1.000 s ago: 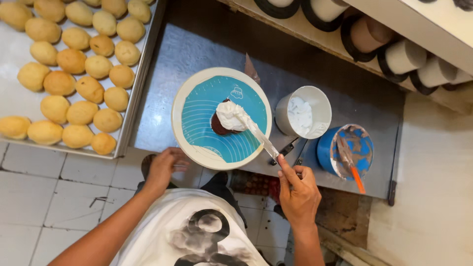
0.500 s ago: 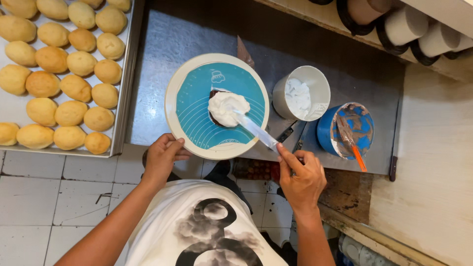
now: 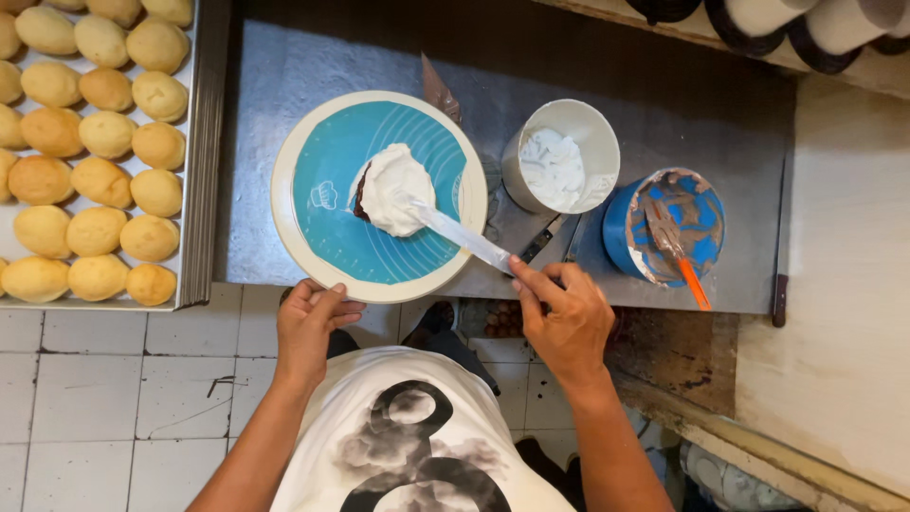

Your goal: The person frosts a heart-shaped cake on a turntable using a palette knife and whipped topping, then places it onto a plastic base and adds a chocolate sponge layer before applying more cream.

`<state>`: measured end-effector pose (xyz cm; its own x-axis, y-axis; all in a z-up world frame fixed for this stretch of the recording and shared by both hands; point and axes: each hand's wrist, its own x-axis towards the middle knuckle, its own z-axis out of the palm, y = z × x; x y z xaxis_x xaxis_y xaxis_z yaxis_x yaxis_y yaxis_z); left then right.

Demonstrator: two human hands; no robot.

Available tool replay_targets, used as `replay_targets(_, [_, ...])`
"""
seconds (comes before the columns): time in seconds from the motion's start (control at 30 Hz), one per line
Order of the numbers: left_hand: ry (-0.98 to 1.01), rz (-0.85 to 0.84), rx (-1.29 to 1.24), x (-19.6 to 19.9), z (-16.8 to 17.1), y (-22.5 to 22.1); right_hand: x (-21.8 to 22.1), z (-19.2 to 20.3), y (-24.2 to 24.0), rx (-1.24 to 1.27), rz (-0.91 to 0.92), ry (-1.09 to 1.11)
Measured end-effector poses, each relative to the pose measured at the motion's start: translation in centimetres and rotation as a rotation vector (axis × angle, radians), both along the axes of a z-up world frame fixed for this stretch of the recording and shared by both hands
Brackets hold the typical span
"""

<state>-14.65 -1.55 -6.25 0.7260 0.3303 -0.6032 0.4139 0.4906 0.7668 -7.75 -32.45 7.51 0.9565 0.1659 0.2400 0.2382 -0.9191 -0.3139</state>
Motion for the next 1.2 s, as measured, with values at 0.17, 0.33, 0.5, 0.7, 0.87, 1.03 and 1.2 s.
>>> replay_targets(0.17, [-0.005, 0.045, 0.069, 2.5, 1.4, 4.3, -1.3, 0.2, 1.6, 0.125, -0.123, 0.033])
replay_targets(0.33, [0.028, -0.106, 0.049, 2.1, 1.1, 4.9, -1.7, -0.6, 3.8, 0.089, -0.144, -0.004])
replay_targets(0.5, [0.033, -0.157, 0.012, 2.6, 1.5, 5.8, -2.2, -1.1, 4.6, 0.194, -0.157, 0.051])
replay_targets(0.7, [0.021, -0.133, 0.026, 2.2, -0.3, 5.9, -2.2, -0.8, 4.3, 0.121, -0.185, -0.016])
replay_targets(0.87, [0.028, -0.155, 0.051, 2.6, 0.3, 6.1, -2.2, -2.2, 3.4, 0.041, -0.144, -0.103])
replay_targets(1.03, [0.034, -0.152, 0.039, 2.4, 1.6, 5.5, -2.5, -1.5, 4.3, 0.170, -0.157, -0.026])
replay_targets(1.2, [0.048, -0.202, 0.010, 1.8, 2.0, 4.8, -2.7, -1.1, 4.4, 0.198, -0.188, -0.026])
